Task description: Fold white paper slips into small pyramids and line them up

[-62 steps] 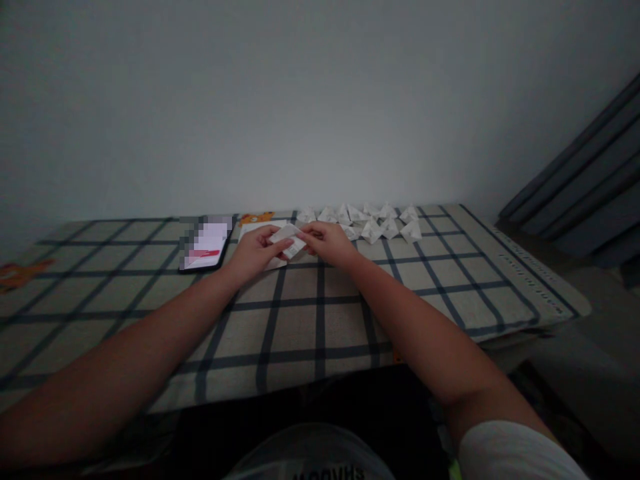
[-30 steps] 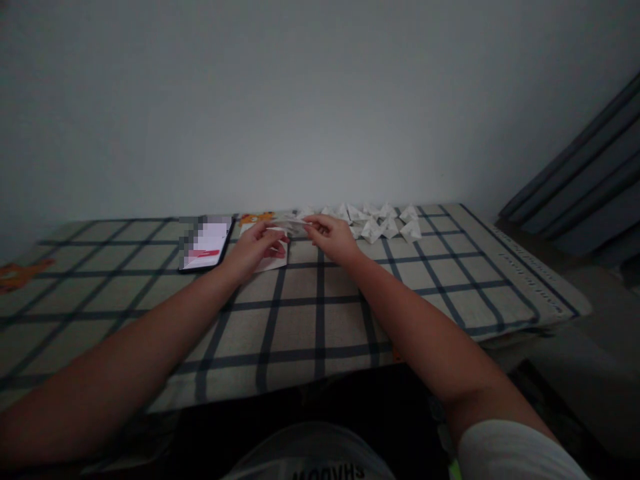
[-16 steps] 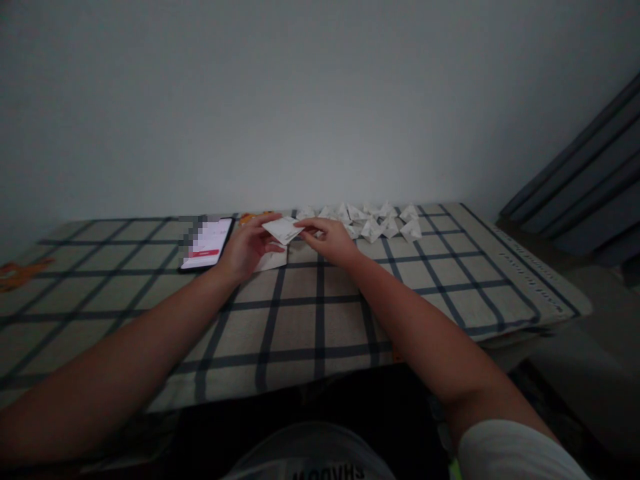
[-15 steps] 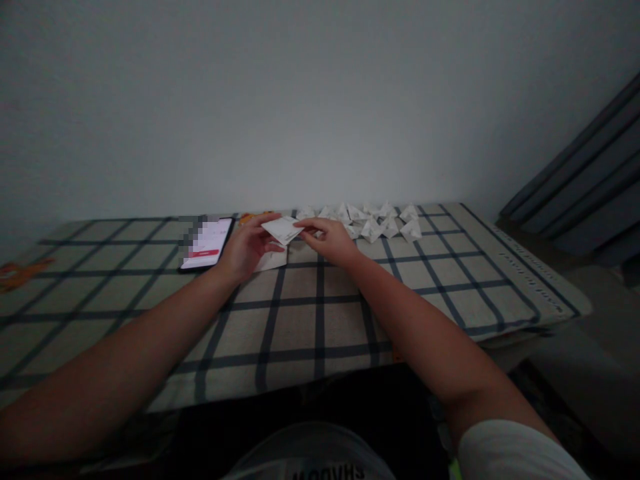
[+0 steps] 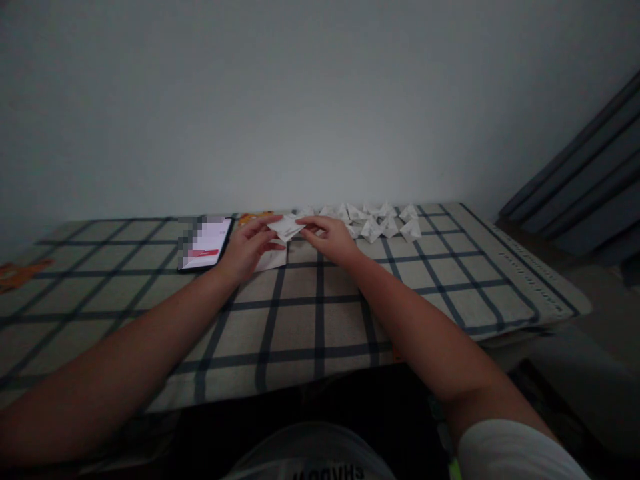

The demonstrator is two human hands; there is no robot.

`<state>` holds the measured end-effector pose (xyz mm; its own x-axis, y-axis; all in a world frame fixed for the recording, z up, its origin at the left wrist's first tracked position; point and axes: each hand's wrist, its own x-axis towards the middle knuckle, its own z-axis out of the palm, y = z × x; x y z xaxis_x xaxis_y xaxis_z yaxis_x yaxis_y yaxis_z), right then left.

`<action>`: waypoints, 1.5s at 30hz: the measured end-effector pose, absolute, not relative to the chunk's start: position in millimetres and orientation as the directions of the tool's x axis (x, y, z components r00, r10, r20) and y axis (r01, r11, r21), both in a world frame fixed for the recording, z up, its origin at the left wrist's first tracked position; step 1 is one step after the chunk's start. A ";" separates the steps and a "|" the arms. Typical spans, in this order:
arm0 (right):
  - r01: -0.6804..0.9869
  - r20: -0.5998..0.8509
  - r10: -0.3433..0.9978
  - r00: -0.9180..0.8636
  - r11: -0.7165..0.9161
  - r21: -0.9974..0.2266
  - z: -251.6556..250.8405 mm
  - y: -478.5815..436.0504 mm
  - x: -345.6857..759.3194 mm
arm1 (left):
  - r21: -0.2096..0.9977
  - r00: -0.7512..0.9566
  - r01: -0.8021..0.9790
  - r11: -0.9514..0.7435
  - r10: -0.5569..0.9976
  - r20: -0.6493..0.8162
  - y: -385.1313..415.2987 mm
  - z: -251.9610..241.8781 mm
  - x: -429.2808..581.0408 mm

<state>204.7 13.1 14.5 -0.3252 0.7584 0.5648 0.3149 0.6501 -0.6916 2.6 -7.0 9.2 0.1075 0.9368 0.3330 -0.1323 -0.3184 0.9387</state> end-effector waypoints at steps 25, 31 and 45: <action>0.202 0.545 0.750 -0.373 0.640 -0.741 17.1 9.8 204.4 | 0.926 0.095 -0.030 -0.377 0.921 0.378 -5.6 4.7 1.8; 0.170 0.545 0.743 -0.389 0.639 -0.750 17.2 9.1 205.1 | 0.916 0.102 0.018 -0.401 0.912 0.397 -8.3 6.6 0.4; 0.175 0.563 0.705 -0.431 0.677 -0.715 21.8 7.5 207.1 | 0.843 0.136 0.180 -0.507 0.862 0.489 -6.9 6.8 -4.5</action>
<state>207.1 7.5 21.8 -0.4306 0.7054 0.5630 0.1747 0.6771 -0.7149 -4.5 -6.9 6.8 0.1356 0.8615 0.4893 0.1803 -0.5071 0.8428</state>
